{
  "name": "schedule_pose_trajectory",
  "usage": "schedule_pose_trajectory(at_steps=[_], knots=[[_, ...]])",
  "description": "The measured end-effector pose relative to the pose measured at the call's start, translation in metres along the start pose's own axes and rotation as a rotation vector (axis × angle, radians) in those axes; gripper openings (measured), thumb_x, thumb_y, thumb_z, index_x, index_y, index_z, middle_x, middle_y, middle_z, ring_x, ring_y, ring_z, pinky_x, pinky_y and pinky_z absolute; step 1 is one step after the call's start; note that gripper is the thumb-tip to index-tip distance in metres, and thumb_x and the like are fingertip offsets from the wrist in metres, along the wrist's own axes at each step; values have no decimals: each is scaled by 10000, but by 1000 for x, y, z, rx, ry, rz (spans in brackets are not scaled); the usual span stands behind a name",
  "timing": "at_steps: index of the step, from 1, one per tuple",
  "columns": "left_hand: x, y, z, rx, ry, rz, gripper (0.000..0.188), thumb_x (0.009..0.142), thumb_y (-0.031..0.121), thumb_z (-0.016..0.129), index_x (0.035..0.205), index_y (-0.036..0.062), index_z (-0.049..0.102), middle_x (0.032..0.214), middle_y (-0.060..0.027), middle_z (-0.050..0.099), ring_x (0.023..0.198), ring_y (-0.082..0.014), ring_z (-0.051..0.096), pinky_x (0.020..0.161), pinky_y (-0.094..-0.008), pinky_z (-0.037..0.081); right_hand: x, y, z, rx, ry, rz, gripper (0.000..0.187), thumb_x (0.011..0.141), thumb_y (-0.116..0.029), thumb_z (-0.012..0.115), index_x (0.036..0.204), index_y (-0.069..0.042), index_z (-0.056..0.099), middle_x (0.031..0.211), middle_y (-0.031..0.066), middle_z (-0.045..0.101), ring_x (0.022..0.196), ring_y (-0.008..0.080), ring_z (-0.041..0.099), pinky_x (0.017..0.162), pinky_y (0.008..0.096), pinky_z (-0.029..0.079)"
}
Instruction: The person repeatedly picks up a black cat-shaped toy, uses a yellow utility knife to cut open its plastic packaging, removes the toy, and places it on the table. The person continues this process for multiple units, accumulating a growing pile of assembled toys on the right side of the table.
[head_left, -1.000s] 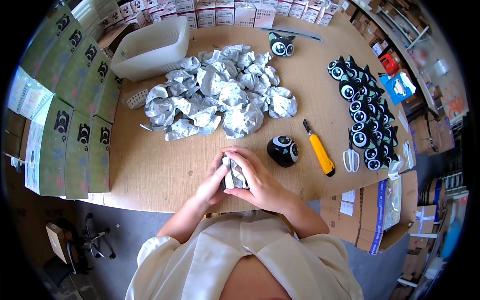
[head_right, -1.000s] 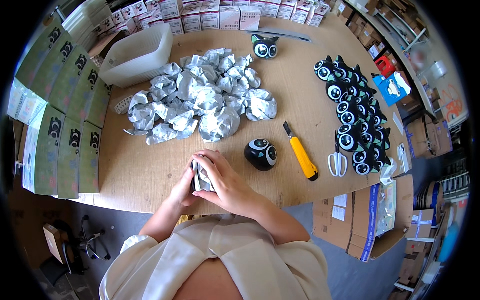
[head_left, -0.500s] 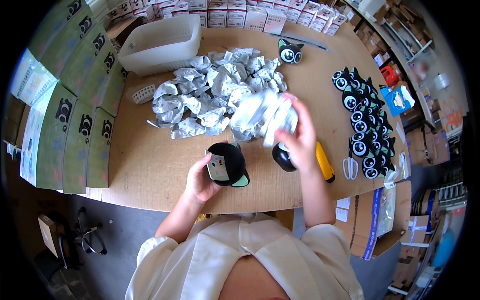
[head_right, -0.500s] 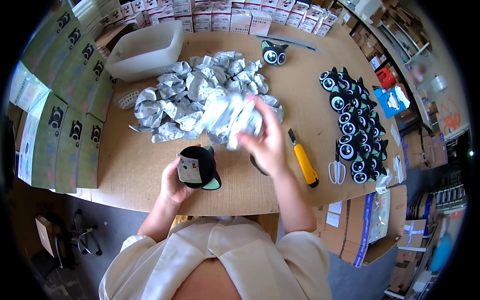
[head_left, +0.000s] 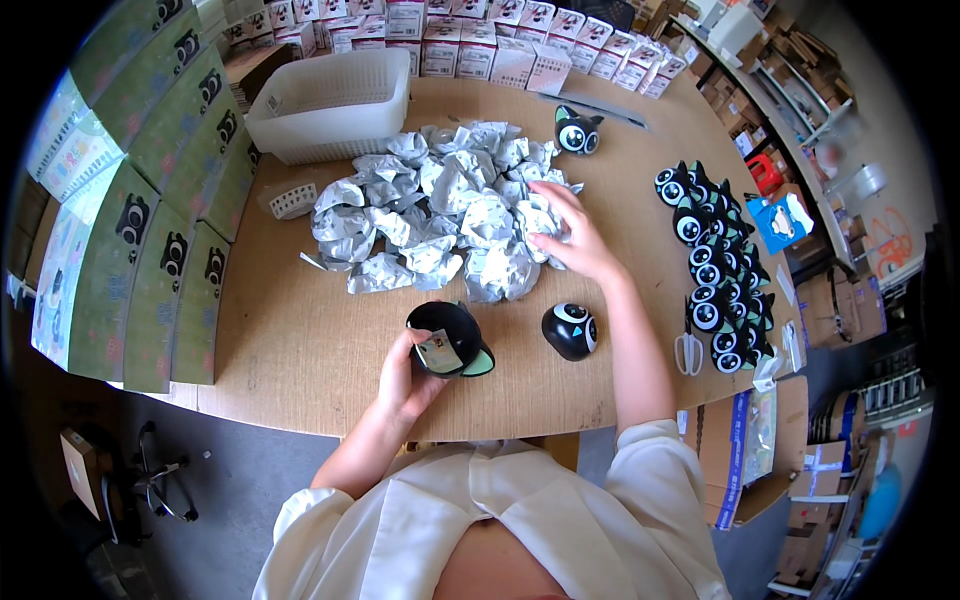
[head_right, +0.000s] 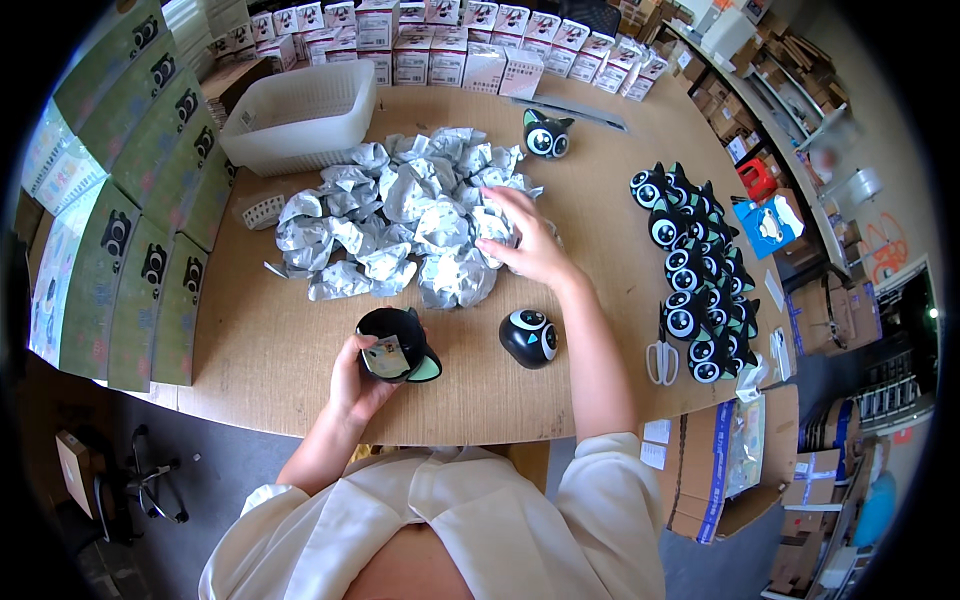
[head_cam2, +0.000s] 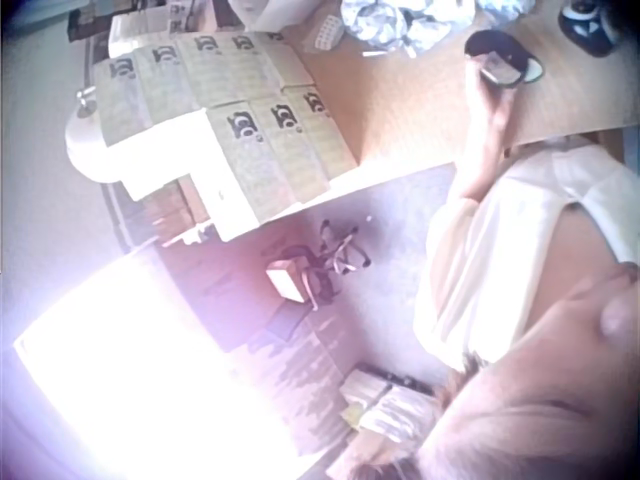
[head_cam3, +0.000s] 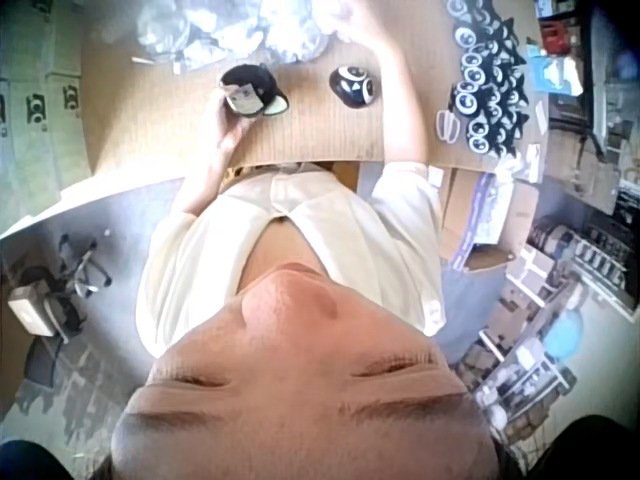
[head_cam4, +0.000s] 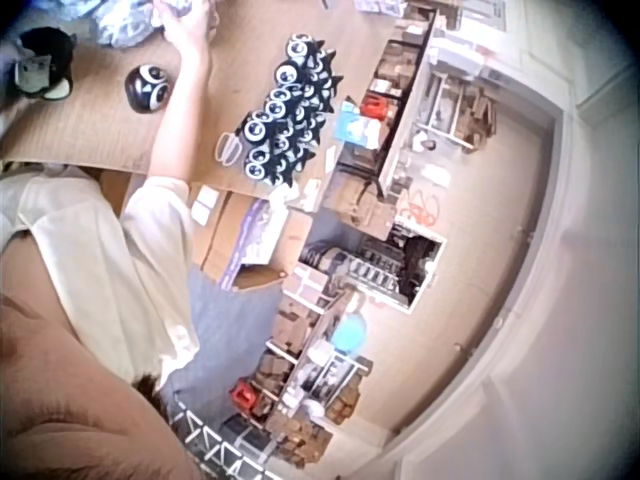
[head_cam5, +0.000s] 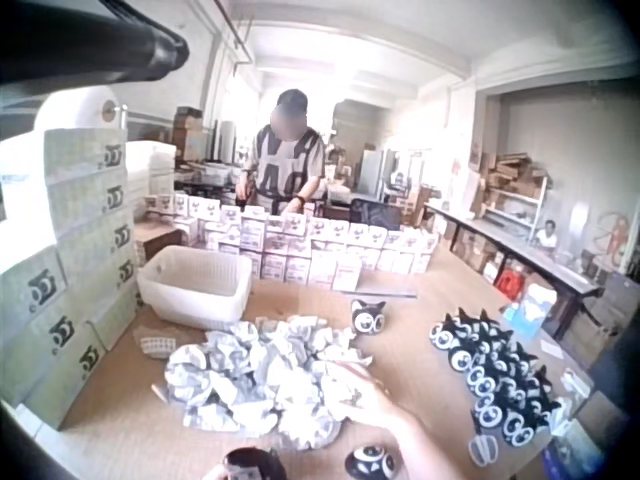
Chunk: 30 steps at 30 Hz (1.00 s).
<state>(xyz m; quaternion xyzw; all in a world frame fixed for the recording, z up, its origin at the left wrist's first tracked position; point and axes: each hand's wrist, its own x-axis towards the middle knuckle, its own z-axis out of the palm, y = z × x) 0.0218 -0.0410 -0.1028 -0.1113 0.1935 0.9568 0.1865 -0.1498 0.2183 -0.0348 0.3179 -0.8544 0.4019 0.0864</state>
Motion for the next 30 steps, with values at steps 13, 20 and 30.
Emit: schedule_pose_trajectory(at_steps=[13, 20, 30], knots=[[-4, 3, 18, -143, -149, -18, 534, 900, 382, 524, 1363, 125, 459, 1369, -160, 494, 1284, -383, 459, 1052, -507, 397, -104, -68, -22, -232, -142, 281, 512, 831, -249, 734, 1274, -74, 547, 1372, 191, 462, 1271, 351, 463, 1050, 421, 403], [-4, -2, 27, -5, -226, 143, 579, 901, 348, 503, 1420, 121, 384, 1387, -111, 462, 1297, -295, 438, 1087, -476, 335, -139, -93, 18, -128, 123, 374, 597, 806, -144, 743, 1338, -76, 479, 1408, 223, 407, 1245, 385, 482, 1018, 427, 417], [-11, -27, 52, 364, -256, 412, 626, 912, 116, 521, 1464, 104, 226, 1413, -102, 334, 1318, -240, 360, 1109, -403, 289, -90, -166, 44, 164, 208, -107, 562, 792, -85, 731, 1313, -25, 532, 1365, 231, 437, 1207, 374, 505, 1008, 418, 416]])
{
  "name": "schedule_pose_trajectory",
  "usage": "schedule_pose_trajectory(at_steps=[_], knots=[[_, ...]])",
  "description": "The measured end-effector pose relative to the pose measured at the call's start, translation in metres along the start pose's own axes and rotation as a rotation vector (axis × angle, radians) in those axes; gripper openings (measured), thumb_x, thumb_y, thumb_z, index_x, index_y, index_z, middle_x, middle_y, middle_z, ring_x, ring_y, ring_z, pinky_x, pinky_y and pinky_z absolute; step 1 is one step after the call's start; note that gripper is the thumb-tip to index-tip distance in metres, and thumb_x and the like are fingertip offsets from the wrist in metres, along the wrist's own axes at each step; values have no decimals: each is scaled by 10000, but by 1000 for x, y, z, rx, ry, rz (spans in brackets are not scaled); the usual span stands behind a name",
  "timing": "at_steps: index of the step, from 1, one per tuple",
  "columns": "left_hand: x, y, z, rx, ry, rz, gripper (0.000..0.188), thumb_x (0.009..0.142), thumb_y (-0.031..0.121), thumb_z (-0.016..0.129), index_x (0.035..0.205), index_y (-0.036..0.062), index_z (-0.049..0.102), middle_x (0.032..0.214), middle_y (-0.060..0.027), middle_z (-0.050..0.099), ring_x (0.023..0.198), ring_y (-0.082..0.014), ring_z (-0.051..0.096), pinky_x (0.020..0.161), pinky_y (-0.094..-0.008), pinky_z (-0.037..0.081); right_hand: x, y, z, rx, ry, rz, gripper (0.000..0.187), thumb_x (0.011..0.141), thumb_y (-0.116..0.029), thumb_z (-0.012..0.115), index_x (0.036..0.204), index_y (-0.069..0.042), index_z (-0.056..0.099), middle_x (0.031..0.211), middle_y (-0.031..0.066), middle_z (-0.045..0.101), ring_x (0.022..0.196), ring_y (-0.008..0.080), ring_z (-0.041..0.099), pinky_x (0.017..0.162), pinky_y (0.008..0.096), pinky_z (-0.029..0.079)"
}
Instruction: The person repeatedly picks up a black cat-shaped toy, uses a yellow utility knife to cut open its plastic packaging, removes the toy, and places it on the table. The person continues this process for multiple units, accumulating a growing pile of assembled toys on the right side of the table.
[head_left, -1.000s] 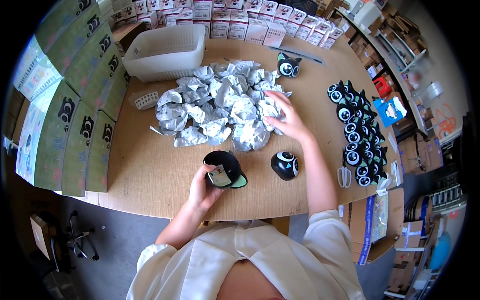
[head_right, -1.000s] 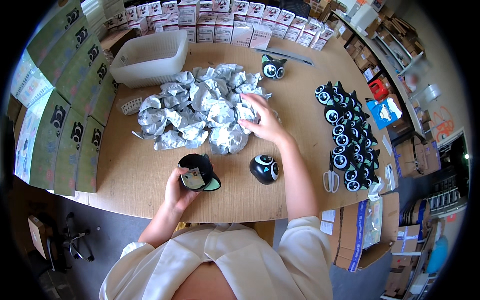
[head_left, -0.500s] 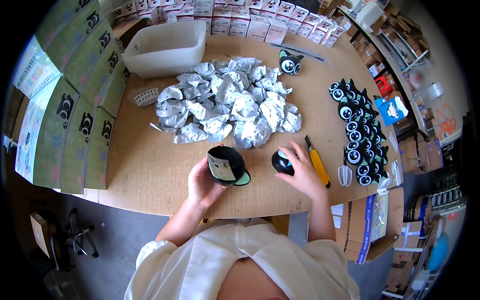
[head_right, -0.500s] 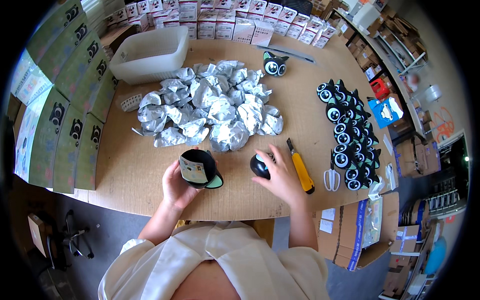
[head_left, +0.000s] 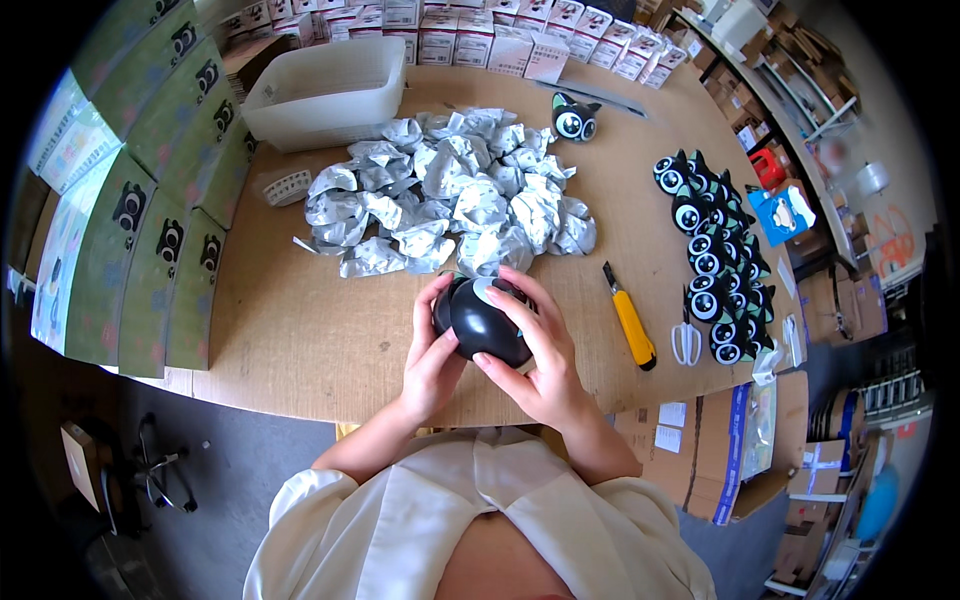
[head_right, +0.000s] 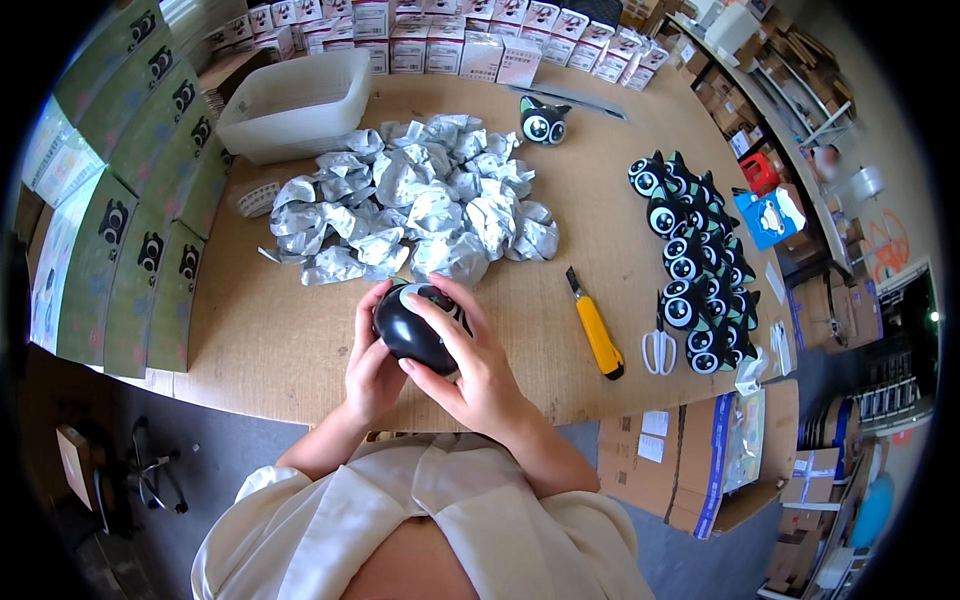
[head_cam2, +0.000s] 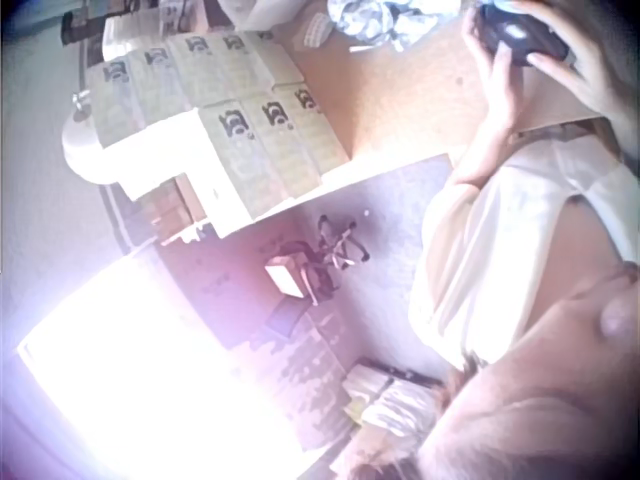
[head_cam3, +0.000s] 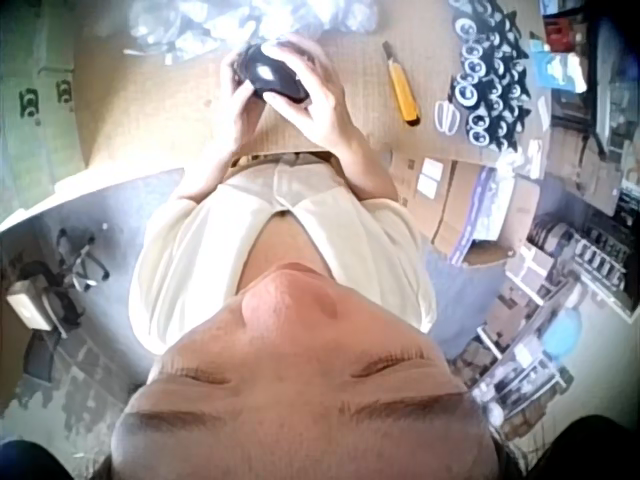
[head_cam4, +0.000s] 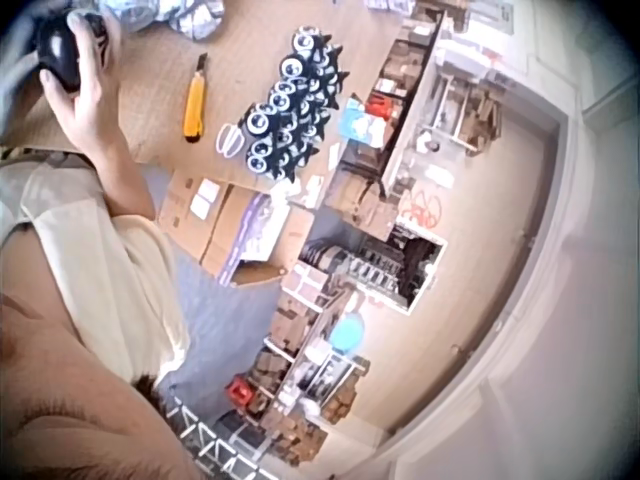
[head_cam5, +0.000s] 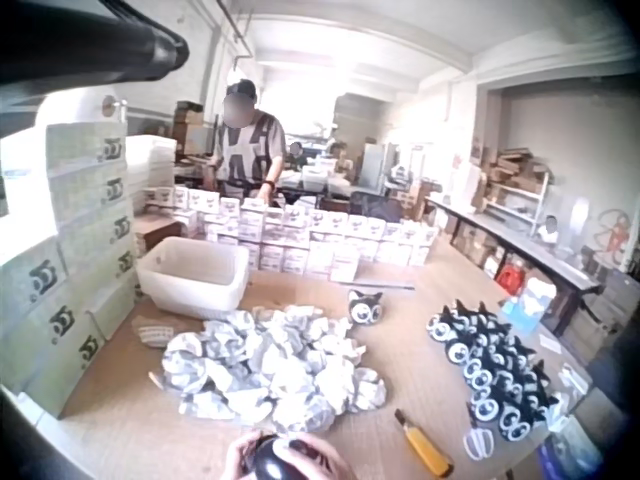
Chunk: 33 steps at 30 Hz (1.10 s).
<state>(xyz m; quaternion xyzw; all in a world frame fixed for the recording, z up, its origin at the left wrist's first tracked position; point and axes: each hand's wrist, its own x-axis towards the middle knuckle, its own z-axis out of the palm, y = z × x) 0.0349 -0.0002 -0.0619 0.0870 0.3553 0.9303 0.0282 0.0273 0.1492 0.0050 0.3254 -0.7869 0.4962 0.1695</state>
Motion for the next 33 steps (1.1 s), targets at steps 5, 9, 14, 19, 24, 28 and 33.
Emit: schedule_pose_trajectory(at_steps=[5, 9, 14, 19, 24, 28, 33], knots=[[-9, 8, 6, 18, -49, 16, 644, 920, 102, 527, 1474, 112, 198, 1423, -104, 307, 1311, -248, 356, 1106, -393, 290, -1, 8, 2, 84, -7, 48, 539, 816, -79, 699, 1315, -4, 508, 1339, 235, 457, 1213, 371, 499, 1020, 420, 398], [-12, 12, 9, 56, -48, 13, 662, 921, 65, 543, 1476, 111, 186, 1424, -106, 295, 1312, -232, 343, 1102, -373, 287, -3, 9, 4, 149, -8, 75, 528, 837, -83, 673, 1322, 8, 485, 1329, 236, 459, 1225, 369, 486, 1032, 422, 381], [-14, 10, 5, 281, -72, 62, 655, 932, 50, 546, 1467, 78, 169, 1405, -131, 304, 1306, -215, 338, 1098, -349, 278, -2, 6, 4, 119, -43, 61, 523, 863, -111, 651, 1334, 17, 465, 1345, 237, 441, 1239, 368, 470, 1041, 424, 369], [-16, 20, 10, 447, -90, 67, 630, 958, 90, 538, 1456, 37, 157, 1384, -150, 335, 1291, -221, 360, 1096, -347, 281, -6, 6, 1, 121, -100, 71, 509, 945, -208, 551, 1371, 28, 403, 1365, 238, 407, 1256, 371, 436, 1062, 433, 341], [-19, 29, 18, 591, -129, 64, 637, 948, 88, 565, 1445, 25, 171, 1366, -161, 361, 1263, -223, 397, 1074, -345, 316, -13, 7, -2, 175, -146, 117, 506, 973, -234, 493, 1390, 22, 366, 1381, 239, 367, 1274, 372, 398, 1077, 437, 315], [-14, 29, 19, 565, -154, -1, 645, 927, 77, 600, 1435, 32, 203, 1359, -158, 377, 1249, -219, 414, 1058, -340, 337, -24, 4, -1, 125, -77, 120, 517, 967, -230, 501, 1397, 16, 354, 1388, 246, 350, 1278, 383, 387, 1081, 448, 304], [-4, 14, 12, 377, -179, 48, 726, 872, 143, 651, 1433, 41, 202, 1369, -153, 360, 1279, -232, 391, 1072, -357, 311, -31, 12, -3, 643, 17, 220, 698, 951, -232, 556, 1500, -13, 185, 1508, 159, 224, 1420, 272, 219, 1148, 396, 176]])
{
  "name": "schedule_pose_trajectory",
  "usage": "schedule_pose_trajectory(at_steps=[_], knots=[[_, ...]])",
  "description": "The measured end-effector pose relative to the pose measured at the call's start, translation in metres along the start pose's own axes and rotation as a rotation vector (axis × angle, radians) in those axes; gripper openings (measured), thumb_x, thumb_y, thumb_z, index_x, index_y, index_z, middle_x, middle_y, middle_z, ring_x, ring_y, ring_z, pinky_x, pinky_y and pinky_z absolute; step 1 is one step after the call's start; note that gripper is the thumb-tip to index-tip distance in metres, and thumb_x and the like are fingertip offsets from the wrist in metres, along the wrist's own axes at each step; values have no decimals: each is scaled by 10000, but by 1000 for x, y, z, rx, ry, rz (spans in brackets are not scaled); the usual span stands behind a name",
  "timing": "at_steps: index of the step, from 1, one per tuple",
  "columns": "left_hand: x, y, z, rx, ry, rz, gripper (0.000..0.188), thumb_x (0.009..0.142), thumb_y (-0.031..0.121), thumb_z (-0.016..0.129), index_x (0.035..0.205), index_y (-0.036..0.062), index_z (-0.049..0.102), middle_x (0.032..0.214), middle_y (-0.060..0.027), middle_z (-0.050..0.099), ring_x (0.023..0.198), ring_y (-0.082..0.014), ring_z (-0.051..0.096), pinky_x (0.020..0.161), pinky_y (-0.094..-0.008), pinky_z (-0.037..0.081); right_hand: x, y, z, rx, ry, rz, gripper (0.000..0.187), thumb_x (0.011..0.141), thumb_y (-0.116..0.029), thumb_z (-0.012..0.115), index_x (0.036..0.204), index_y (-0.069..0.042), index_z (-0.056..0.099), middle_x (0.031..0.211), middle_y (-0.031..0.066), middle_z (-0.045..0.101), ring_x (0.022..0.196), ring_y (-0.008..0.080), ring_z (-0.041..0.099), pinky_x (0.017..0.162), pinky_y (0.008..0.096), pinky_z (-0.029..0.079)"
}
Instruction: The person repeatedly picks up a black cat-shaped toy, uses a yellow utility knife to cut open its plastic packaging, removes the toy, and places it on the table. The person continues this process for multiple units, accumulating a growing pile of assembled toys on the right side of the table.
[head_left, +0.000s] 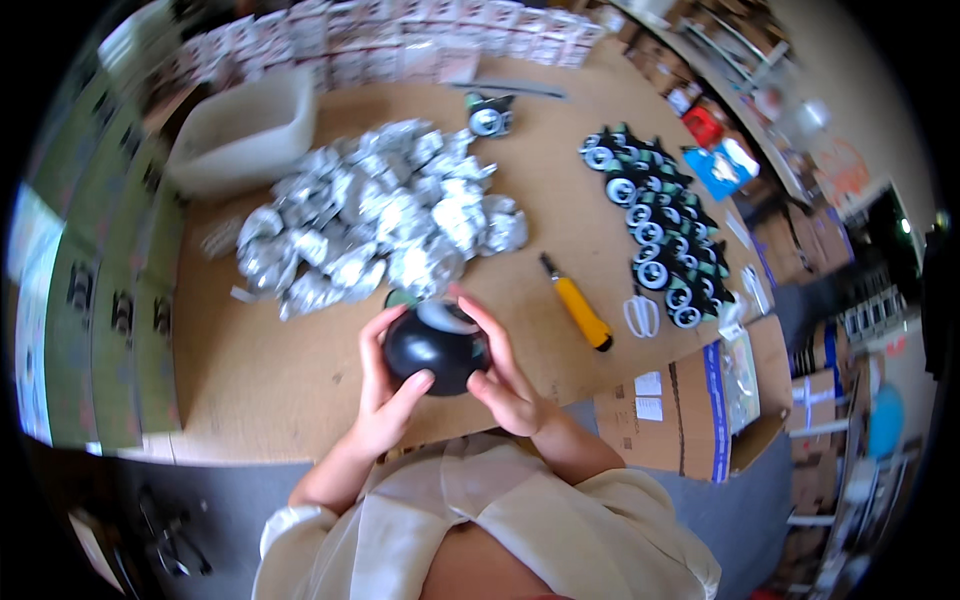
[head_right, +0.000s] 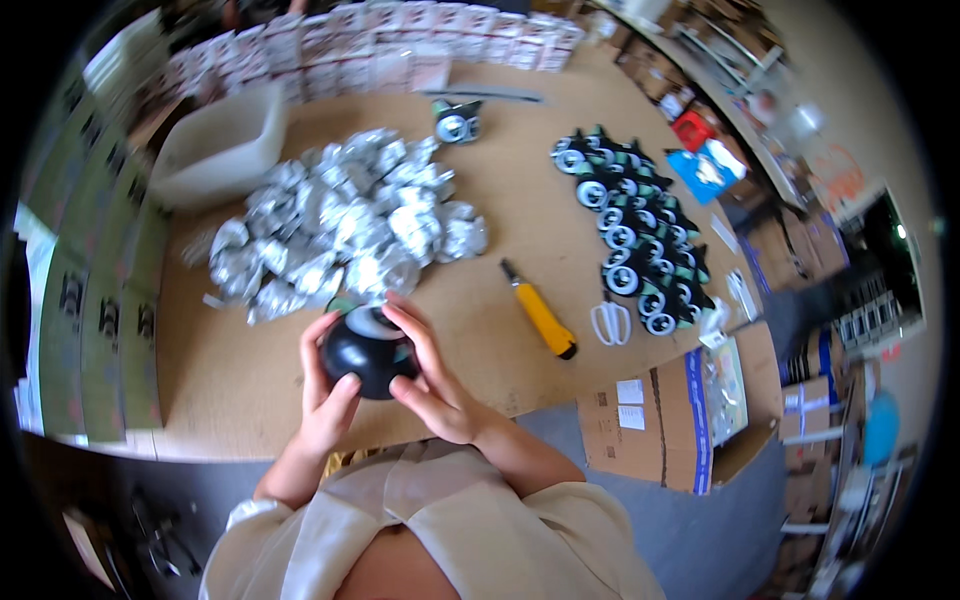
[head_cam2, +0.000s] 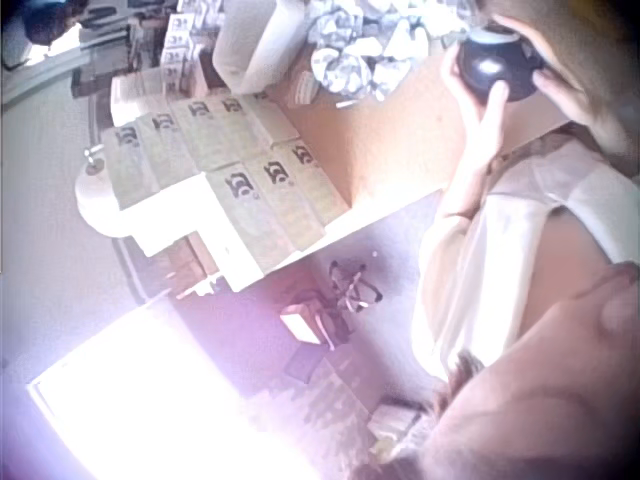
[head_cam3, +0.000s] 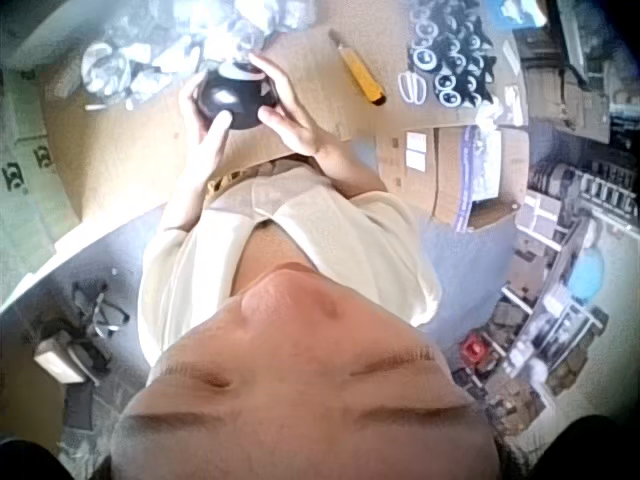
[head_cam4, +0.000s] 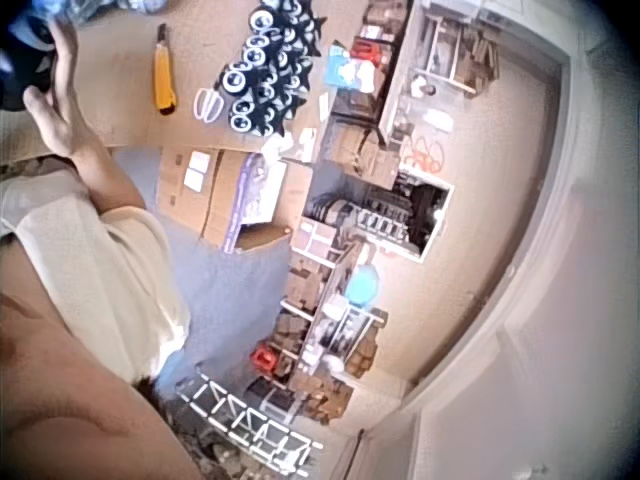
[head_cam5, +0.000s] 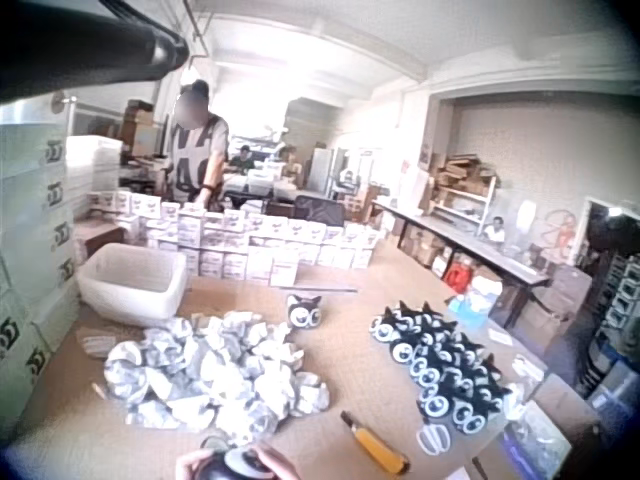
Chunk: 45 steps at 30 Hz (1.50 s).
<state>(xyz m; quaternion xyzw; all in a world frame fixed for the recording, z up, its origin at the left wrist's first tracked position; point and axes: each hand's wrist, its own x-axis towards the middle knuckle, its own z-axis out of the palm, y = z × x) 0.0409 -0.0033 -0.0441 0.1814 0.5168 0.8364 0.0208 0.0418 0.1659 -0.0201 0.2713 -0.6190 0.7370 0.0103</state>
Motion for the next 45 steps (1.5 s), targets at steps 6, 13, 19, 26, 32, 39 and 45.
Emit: schedule_pose_trajectory(at_steps=[6, 13, 19, 26, 32, 39, 45], knots=[[9, -11, -10, 288, -327, 22, 827, 841, 154, 688, 1447, 62, 133, 1475, -229, 223, 1418, -336, 209, 1144, -438, 178, -4, -8, -46, 240, -127, 243, 1072, 664, -295, 888, 1482, -51, 239, 1459, 93, 346, 1379, 209, 312, 1120, 372, 271], [35, -19, -23, 301, 186, 66, 524, 864, -7, 601, 1347, 17, 402, 1461, -158, 357, 1414, -284, 281, 1155, -438, 198, 23, -14, -166, -1571, 523, -159, 861, 612, -76, 793, 1390, -129, 428, 1293, 202, 371, 1162, 430, 441, 925, 475, 471], [47, -8, -36, 467, 230, 207, 413, 856, -22, 599, 1246, 20, 469, 1373, -156, 412, 1335, -282, 382, 1125, -438, 275, 64, 31, -297, -1816, 454, 142, 791, 646, 73, 704, 1369, -91, 427, 1312, 237, 352, 1180, 427, 424, 960, 448, 463], [70, 9, -58, 954, 318, 487, 409, 805, -49, 605, 1193, 13, 489, 1316, -173, 422, 1244, -318, 445, 1065, -440, 338, 131, 73, -337, -1837, 356, 143, 977, 607, -267, 888, 1418, -114, 365, 1327, 229, 372, 1237, 405, 398, 977, 442, 459], [63, 2, -77, 1208, 378, 489, 421, 766, -34, 653, 1155, 48, 515, 1301, -203, 423, 1225, -366, 445, 1032, -475, 336, 132, 75, -343, -1814, 245, 113, 975, 661, -314, 848, 1442, -70, 317, 1364, 243, 353, 1296, 416, 335, 1082, 488, 306], [59, 5, -70, 1202, 376, 426, 393, 751, -34, 668, 1111, 35, 527, 1295, -218, 423, 1216, -375, 449, 1019, -479, 350, 178, 51, -301, -1836, 169, 203, 1100, 661, -371, 827, 1496, -44, 190, 1545, 217, 173, 1444, 413, 97, 1165, 540, 70], [58, -1, -73, 1237, 345, 457, 414, 712, -40, 697, 1089, 32, 541, 1278, -210, 434, 1203, -384, 453, 1025, -512, 360, 289, 119, -281, -1775, -94, 97, 1066, 675, -153, 789, 1520, -114, 140, 1525, 197, 240, 1446, 345, 173, 1186, 490, 97]])
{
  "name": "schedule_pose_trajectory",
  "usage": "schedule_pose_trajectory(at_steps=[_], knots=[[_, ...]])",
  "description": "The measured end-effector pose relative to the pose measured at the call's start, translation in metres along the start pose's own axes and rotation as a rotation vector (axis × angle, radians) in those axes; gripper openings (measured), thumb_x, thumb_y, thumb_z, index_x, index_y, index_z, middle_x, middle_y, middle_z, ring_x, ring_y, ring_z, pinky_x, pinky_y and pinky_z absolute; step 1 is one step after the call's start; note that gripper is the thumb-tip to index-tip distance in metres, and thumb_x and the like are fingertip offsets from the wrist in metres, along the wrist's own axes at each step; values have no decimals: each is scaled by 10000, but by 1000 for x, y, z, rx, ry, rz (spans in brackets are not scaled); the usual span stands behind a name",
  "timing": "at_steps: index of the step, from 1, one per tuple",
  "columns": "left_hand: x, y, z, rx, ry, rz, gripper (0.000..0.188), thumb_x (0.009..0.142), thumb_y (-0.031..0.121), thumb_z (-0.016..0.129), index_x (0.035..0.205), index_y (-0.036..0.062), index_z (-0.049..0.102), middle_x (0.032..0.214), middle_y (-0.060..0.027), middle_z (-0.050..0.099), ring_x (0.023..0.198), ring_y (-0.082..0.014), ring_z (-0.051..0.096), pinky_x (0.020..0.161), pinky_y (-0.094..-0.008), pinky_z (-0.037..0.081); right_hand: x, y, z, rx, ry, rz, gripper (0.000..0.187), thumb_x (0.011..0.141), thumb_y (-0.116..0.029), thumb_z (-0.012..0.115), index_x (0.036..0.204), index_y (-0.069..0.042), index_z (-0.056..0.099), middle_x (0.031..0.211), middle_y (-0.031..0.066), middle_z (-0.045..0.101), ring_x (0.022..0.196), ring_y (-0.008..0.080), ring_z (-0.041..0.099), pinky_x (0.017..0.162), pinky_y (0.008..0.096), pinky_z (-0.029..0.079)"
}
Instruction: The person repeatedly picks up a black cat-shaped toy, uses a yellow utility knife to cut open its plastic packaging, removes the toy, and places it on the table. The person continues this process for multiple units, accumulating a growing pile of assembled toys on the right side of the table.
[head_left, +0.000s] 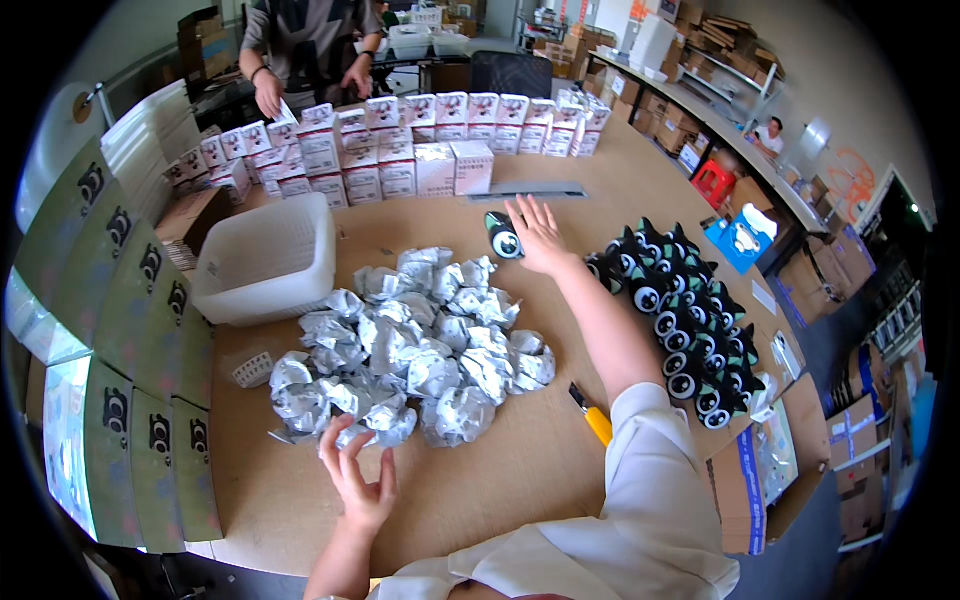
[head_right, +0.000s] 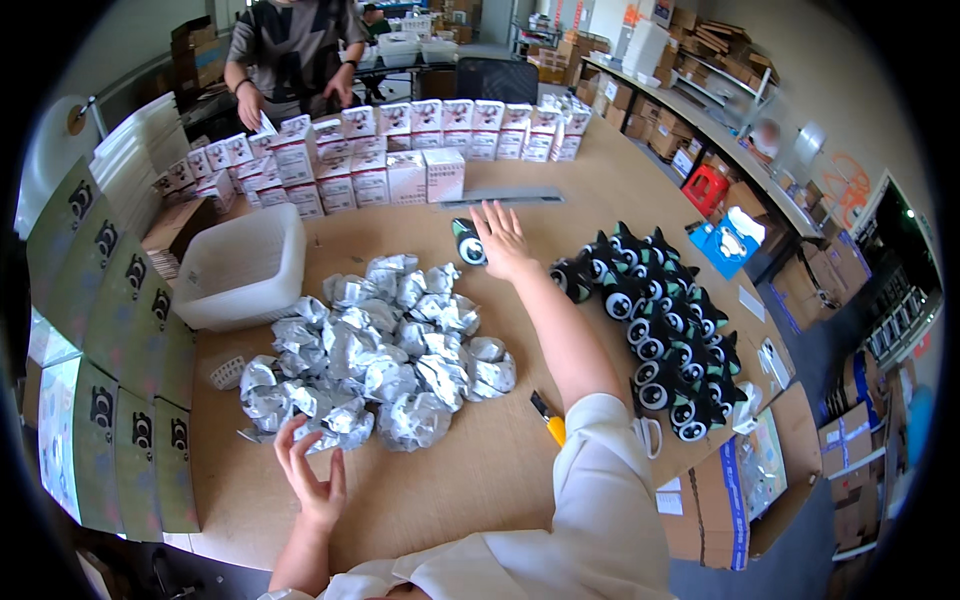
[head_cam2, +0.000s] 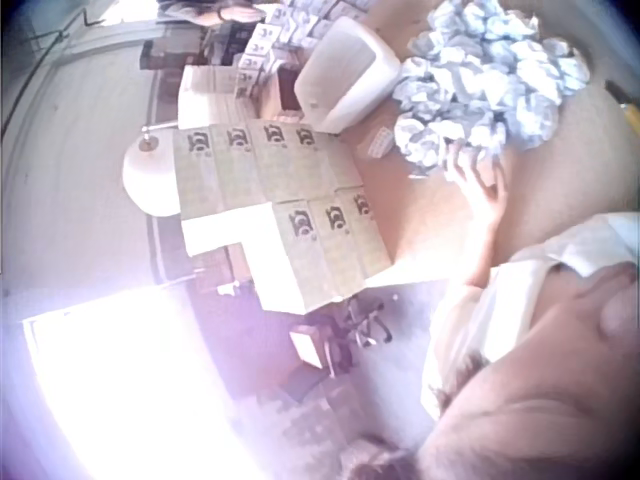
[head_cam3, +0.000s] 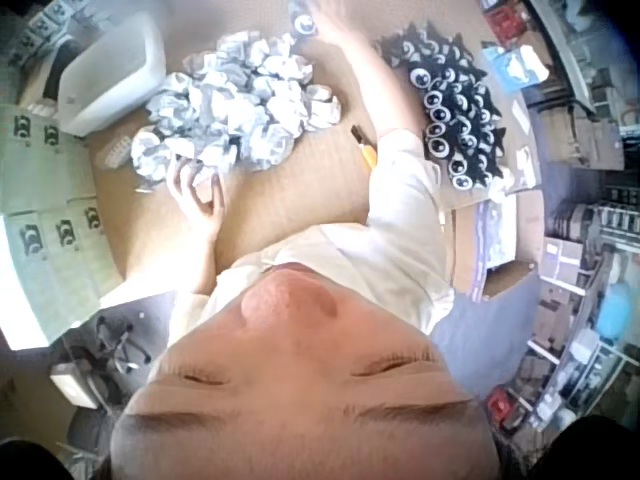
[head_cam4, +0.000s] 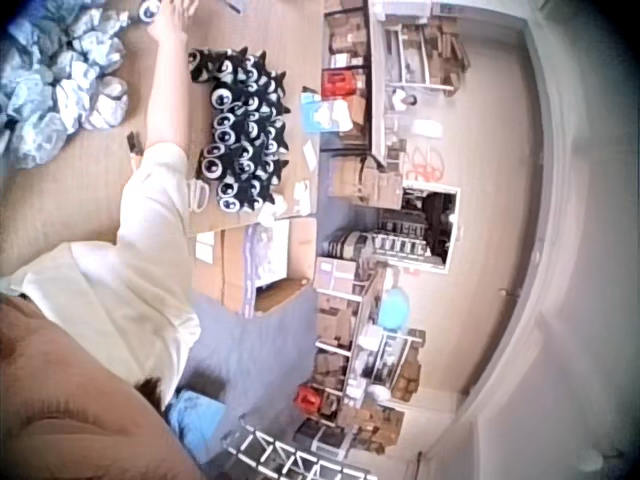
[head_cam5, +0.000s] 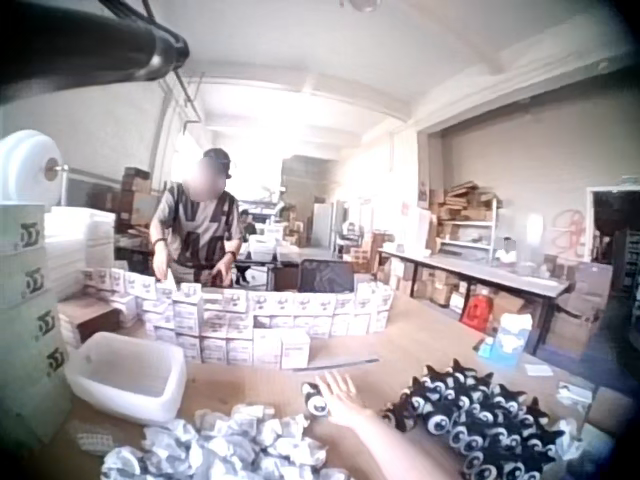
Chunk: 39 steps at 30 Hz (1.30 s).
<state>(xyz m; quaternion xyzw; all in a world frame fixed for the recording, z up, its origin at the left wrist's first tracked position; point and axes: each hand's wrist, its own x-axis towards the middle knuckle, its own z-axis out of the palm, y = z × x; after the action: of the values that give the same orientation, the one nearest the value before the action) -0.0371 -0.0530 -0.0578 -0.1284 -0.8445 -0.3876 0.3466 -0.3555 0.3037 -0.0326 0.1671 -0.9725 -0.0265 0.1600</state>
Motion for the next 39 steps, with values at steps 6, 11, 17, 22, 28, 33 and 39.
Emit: schedule_pose_trajectory(at_steps=[6, 11, 17, 22, 28, 33, 39], knots=[[2, 1, 0, -57, -22, 31, 413, 711, -34, 704, 1087, 43, 550, 1246, -195, 452, 1183, -375, 467, 1048, -522, 354, 20, -21, 11, 94, 4, 141, 1059, 624, -118, 812, 1475, -52, 185, 1410, 207, 392, 1350, 346, 348, 1173, 498, 157], [-1, 14, -8, -179, -81, 5, 659, 684, 108, 813, 1241, 31, 470, 1320, -219, 393, 1231, -380, 424, 1031, -478, 370, -64, -98, -73, 873, 409, 138, 1108, 603, -304, 907, 1411, -2, 212, 1324, 250, 443, 1219, 352, 484, 1017, 435, 412], [-14, 63, 5, -395, -269, -43, 1170, 577, 304, 909, 1445, -13, 192, 1440, -254, 258, 1331, -418, 318, 1077, -483, 334, -250, -230, -125, 1712, -64, 6, 1053, 668, -249, 896, 1398, 26, 190, 1343, 173, 380, 1276, 258, 394, 1084, 388, 314], [-42, 62, 3, -665, -414, -222, 1138, 585, 247, 903, 1448, -3, 204, 1367, -206, 387, 1280, -318, 426, 1073, -420, 358, -314, -232, -111, 1771, -103, 137, 747, 934, -247, 622, 1468, 56, 197, 1485, 244, 310, 1389, 309, 321, 1117, 398, 283], [-58, 33, -13, -1347, -358, -694, 1109, 582, 230, 866, 1466, 34, 225, 1339, -143, 456, 1223, -283, 508, 1038, -406, 425, -358, -135, -87, 15, 154, 511, 529, 843, -247, 697, 1296, -34, 525, 1160, 155, 545, 1054, 332, 511, 895, 461, 431], [-58, 26, -14, -1173, -297, -584, 1055, 584, 275, 866, 1430, 17, 290, 1320, -133, 476, 1218, -249, 514, 1027, -363, 414, -377, -126, -67, 233, 272, 502, 396, 871, -54, 646, 1262, -74, 582, 1067, 140, 559, 957, 298, 568, 822, 379, 487], [-55, 25, -36, -935, -340, -285, 992, 586, 236, 865, 1394, 15, 333, 1325, -194, 464, 1229, -295, 498, 1040, -388, 391, -367, -176, -132, 802, 293, -45, 411, 792, -10, 704, 1194, -84, 668, 1033, 121, 586, 859, 262, 609, 752, 340, 512]])
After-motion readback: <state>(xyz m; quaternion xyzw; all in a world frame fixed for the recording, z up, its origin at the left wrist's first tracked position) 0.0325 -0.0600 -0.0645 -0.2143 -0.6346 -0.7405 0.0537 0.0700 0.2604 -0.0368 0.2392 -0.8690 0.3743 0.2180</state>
